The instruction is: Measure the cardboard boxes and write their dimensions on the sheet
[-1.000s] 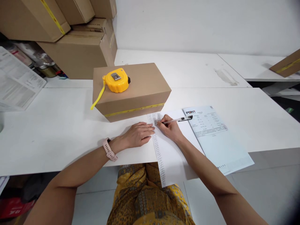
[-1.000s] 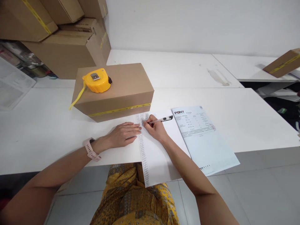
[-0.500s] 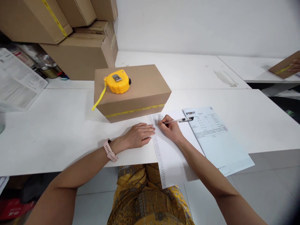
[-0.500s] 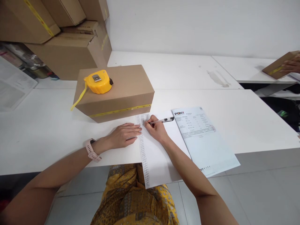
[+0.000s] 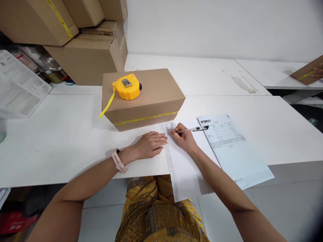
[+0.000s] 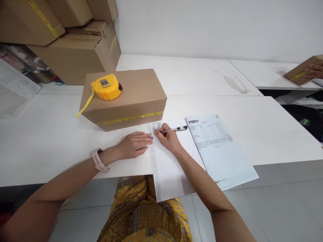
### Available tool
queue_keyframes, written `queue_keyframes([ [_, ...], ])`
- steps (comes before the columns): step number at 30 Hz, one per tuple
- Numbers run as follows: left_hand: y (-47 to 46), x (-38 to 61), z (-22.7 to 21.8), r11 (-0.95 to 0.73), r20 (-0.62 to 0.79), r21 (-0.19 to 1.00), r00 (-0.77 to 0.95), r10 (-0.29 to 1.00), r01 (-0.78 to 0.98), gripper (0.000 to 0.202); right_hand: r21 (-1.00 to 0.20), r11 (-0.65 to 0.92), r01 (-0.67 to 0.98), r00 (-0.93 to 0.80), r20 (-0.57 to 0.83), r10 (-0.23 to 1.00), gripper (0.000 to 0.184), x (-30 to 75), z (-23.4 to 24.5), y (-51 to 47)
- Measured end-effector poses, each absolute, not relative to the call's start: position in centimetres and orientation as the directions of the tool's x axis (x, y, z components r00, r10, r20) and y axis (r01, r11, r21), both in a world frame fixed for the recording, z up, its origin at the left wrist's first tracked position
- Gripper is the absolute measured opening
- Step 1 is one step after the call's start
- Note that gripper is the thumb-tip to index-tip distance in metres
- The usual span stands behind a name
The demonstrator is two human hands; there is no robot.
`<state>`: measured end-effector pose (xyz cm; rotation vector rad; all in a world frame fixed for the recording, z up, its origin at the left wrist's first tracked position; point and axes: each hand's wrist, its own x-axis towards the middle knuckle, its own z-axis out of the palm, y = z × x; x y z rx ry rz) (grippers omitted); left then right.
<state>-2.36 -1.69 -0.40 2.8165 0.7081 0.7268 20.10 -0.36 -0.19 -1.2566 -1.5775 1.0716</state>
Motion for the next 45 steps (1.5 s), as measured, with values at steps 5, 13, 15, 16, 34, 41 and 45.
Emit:
queue_keyframes([
  [5,-1.72,-2.33,-0.41,-0.881,0.43,0.233,0.77,0.472,0.411,0.027,-0.957,0.143,0.252,-0.163,0.104,0.981,0.027,20.02,0.12,-0.43],
  [13,-1.69,-2.36,-0.51,-0.875,0.41,0.243,0.773,0.484,0.419,0.028,-0.95,0.142,0.279,-0.153,0.102,0.983,0.026,20.02,0.12,-0.47],
  [15,-1.69,-2.38,-0.49,-0.876,0.411,0.246,0.774,0.482,0.415,0.028,-0.951,0.141,0.274,-0.156,0.101,0.983,0.027,20.03,0.08,-0.45],
  [16,-1.68,-2.39,-0.47,-0.876,0.41,0.248,0.775,0.481,0.413,0.028,-0.951,0.141,0.274,-0.154,0.101,0.983,0.026,20.03,0.05,-0.44],
  [34,-1.7,-2.35,-0.44,-0.884,0.439,0.216,0.767,0.468,0.416,0.027,-0.948,0.141,0.284,-0.14,0.104,0.985,0.025,20.06,-0.14,-0.34],
  [41,-1.7,-2.37,-0.52,-0.881,0.428,0.226,0.77,0.474,0.416,0.027,-0.949,0.141,0.281,-0.127,0.109,0.986,0.023,20.13,-0.16,-0.35],
  [45,-1.71,-2.35,-0.42,-0.88,0.432,0.223,0.767,0.474,0.419,0.027,-0.947,0.148,0.286,-0.134,0.113,0.984,0.024,20.11,-0.15,-0.39],
])
